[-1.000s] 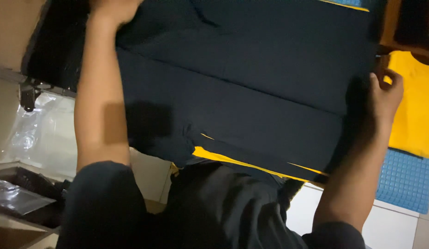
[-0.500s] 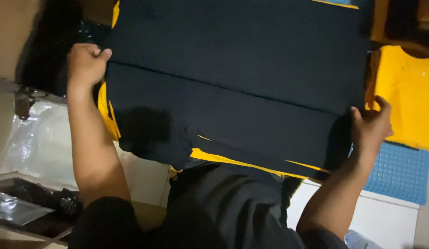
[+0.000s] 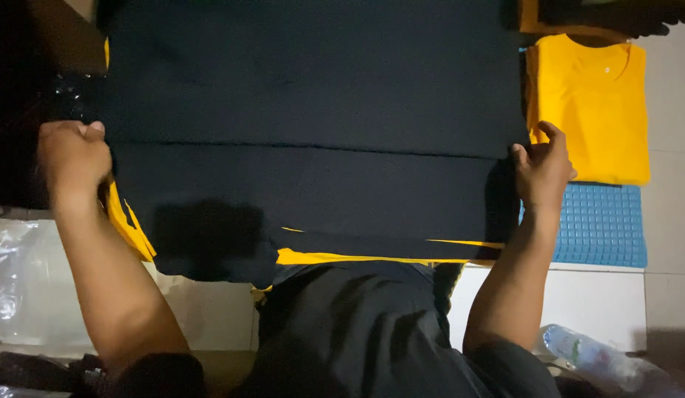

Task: The person folds a yellow t-shirt and then a black t-shirt on a blue mat. They smooth the fabric, fold the sleeves and sides, and roll the shirts into compact bundles before placing them aside.

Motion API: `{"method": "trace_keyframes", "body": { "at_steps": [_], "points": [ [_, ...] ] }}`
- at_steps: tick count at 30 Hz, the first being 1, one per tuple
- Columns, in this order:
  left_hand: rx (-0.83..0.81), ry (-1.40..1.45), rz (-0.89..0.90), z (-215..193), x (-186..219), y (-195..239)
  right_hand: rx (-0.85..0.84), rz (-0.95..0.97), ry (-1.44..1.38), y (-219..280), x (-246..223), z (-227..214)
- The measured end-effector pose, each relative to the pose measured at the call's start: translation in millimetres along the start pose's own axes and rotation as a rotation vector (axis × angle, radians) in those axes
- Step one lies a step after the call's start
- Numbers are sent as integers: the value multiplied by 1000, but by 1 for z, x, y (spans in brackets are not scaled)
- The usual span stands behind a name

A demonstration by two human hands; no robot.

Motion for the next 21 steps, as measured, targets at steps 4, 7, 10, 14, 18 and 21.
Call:
{"method": "trace_keyframes", "body": {
  "at_steps": [4,7,10,14,18,21],
  "points": [
    [-98,-108,-71,-34,33,11,16,-31,-5,13,-1,-16],
    [3,-290,106,-46,49,15,-8,-32,-21,30,-6,-28],
    [-104,-162,-126,-58,50,24,9,-112,29,39,5,-31],
    [-315,-587,-77,-45,36,30,-42,-26,10,65,4,-51],
    [-548,-665,-190,-41,45,54,-63,7,75,73,42,-43],
    [-553,-721,-174,-29,43,67,-100,108,44,80,48,-35]
  ]
}}
Point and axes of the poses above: each hand's wrist, its own y-axis away from the middle knuckle, its own z-axis out of the palm, x = y × z, the point moved 8 cm from there along -y, towards the middle knuckle, and after that the axes turned 12 degrees about z, right-handed, at the moved point
